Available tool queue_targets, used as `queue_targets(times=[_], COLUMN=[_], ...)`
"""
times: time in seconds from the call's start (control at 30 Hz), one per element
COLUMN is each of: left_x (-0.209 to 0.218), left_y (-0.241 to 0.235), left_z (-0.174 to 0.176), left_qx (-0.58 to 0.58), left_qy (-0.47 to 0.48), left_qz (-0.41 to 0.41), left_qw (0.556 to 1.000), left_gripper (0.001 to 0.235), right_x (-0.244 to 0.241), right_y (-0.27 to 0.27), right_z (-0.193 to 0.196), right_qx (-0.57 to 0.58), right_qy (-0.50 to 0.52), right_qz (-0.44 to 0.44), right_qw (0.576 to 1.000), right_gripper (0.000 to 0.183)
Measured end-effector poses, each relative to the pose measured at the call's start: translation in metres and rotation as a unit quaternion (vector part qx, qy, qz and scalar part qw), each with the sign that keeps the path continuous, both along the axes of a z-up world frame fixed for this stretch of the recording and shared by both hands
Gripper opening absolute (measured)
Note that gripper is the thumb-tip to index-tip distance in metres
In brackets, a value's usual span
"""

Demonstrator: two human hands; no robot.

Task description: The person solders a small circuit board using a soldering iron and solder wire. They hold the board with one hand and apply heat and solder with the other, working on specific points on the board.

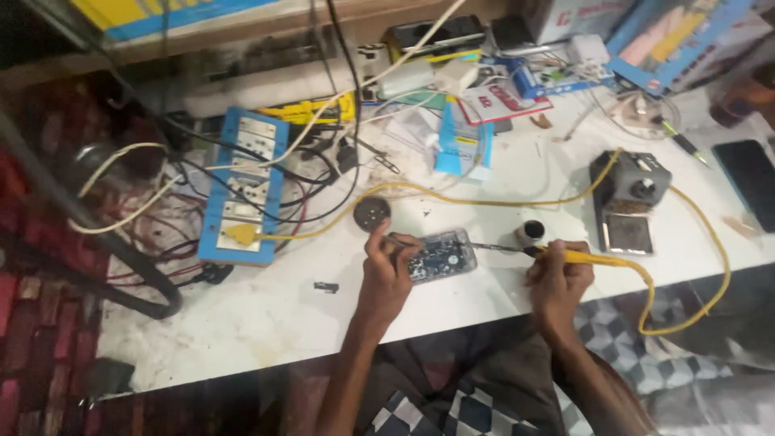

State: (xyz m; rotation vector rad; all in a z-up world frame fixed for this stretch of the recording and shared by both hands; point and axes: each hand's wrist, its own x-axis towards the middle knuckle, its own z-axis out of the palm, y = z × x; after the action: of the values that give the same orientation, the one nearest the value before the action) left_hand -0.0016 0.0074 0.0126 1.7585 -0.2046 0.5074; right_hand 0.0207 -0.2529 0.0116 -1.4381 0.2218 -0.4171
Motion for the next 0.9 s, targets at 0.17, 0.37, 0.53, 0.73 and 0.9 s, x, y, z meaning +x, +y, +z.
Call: queue_targets(times=[0.17,0.37,0.53,0.73,0.9], left_x=[-0.005,-0.002,0.000,-0.004,0.002], left_y=[-0.010,-0.007,-0.007,-0.007,-0.006], left_z=[0.003,0.005,0.008,0.009,0.012], left_qx=[0.015,0.018,0.025,0.012,0.011], left_qy=[-0.030,-0.037,-0.046,-0.021,-0.017], left_qz=[-0.008,-0.015,-0.009,-0.014,-0.011], left_qw=[0.999,0.999,0.999,1.000,1.000], left_gripper=[0.056,0.056,0.058,0.057,0.056], right_x=[-0.003,-0.004,-0.002,-0.004,0.002], right_y=[-0.011,-0.007,-0.006,-0.008,-0.006], right_z=[-0.001,0.003,0.003,0.000,0.003], right_qx=[0.009,0.025,0.041,0.061,0.065], right_qy=[-0.022,-0.044,-0.036,-0.057,-0.061], right_qz=[0.027,0.011,0.000,0.003,0.006], right_qw=[0.999,0.999,0.999,0.996,0.996], right_gripper=[0.019,0.018,0.017,0.016,0.016])
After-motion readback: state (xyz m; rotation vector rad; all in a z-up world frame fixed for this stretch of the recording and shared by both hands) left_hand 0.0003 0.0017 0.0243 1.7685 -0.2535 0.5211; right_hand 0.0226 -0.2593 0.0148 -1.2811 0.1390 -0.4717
